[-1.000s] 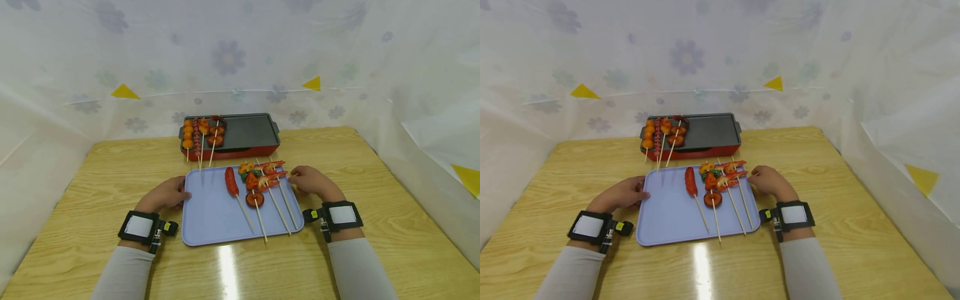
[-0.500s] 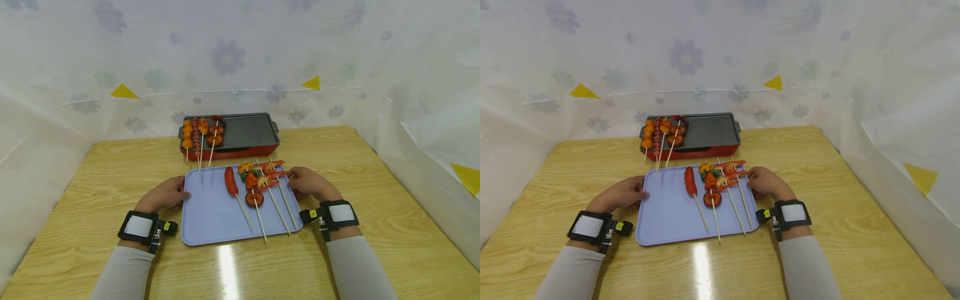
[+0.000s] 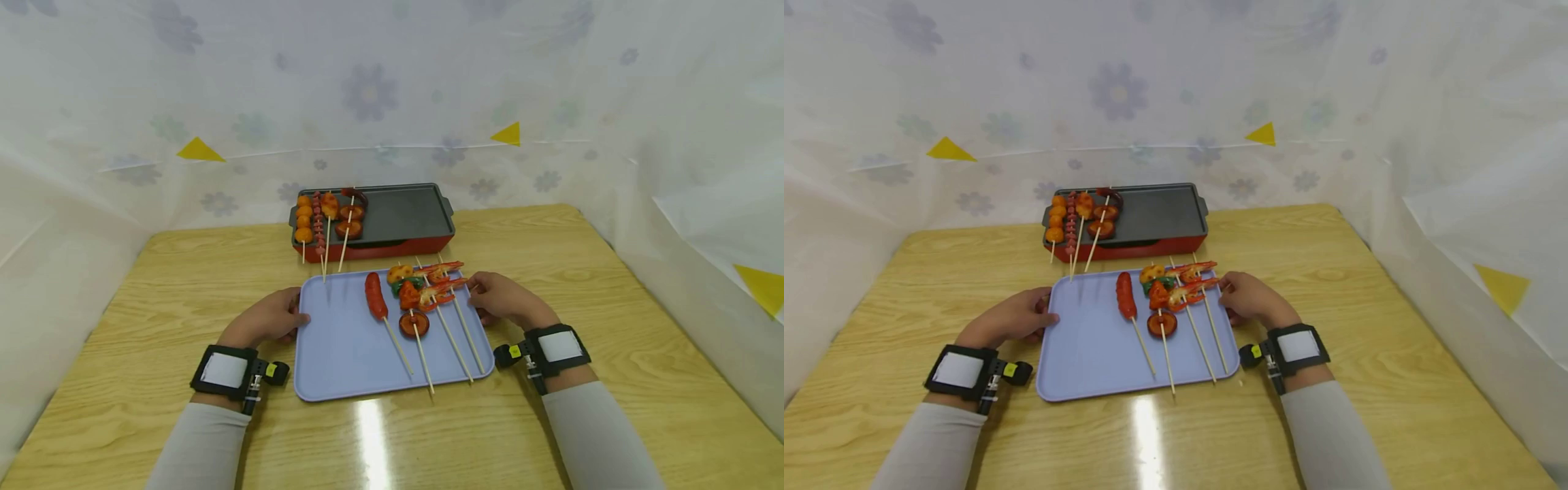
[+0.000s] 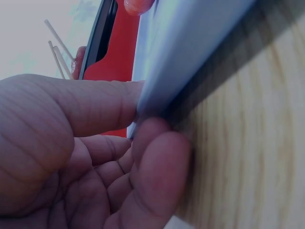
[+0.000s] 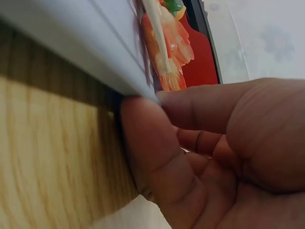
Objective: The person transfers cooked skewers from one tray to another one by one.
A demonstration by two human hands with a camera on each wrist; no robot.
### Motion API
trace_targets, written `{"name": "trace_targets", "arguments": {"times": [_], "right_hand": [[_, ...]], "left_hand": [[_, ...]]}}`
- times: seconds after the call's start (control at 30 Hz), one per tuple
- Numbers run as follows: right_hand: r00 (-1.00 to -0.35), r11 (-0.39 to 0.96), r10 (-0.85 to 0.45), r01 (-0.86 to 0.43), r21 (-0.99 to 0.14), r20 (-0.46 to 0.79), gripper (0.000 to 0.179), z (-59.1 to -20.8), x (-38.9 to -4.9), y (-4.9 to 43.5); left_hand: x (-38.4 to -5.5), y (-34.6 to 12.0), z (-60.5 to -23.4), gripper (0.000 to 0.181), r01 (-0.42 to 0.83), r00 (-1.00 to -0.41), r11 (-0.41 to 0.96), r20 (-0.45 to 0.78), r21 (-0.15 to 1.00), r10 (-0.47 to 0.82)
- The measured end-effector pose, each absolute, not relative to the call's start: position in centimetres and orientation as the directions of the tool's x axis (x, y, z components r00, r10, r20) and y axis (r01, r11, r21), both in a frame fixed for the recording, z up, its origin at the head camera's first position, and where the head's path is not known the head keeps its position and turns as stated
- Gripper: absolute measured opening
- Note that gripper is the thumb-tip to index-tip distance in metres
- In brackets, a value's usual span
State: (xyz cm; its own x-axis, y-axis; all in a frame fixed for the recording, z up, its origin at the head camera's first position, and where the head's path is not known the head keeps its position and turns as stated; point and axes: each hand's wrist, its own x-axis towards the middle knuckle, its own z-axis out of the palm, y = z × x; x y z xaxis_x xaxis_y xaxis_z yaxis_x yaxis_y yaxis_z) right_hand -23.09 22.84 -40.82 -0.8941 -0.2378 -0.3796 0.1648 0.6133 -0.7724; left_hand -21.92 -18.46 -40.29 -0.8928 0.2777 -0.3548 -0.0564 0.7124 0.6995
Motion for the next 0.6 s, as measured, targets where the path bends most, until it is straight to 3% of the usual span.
{"name": "trace_targets", "arguments": {"times": [0.33,0.6], "right_hand": [[-0.894,0.618,-0.256,0.140,-0.774,-0.367,0.033,-40.8,-23.0,23.7],[-0.890,0.599,-0.285,0.123,-0.791,-0.354,0.032,-40.9,-23.2,23.1]], "left_hand": [[-22.3,-18.2,-40.5,0.042,-0.021,-0.889,0.734,-0.348,0.679,0.297],[-21.9,-19.5,-39.9,0.055,-0.062,-0.880,0.690,-0.366,0.721,0.304]]}}
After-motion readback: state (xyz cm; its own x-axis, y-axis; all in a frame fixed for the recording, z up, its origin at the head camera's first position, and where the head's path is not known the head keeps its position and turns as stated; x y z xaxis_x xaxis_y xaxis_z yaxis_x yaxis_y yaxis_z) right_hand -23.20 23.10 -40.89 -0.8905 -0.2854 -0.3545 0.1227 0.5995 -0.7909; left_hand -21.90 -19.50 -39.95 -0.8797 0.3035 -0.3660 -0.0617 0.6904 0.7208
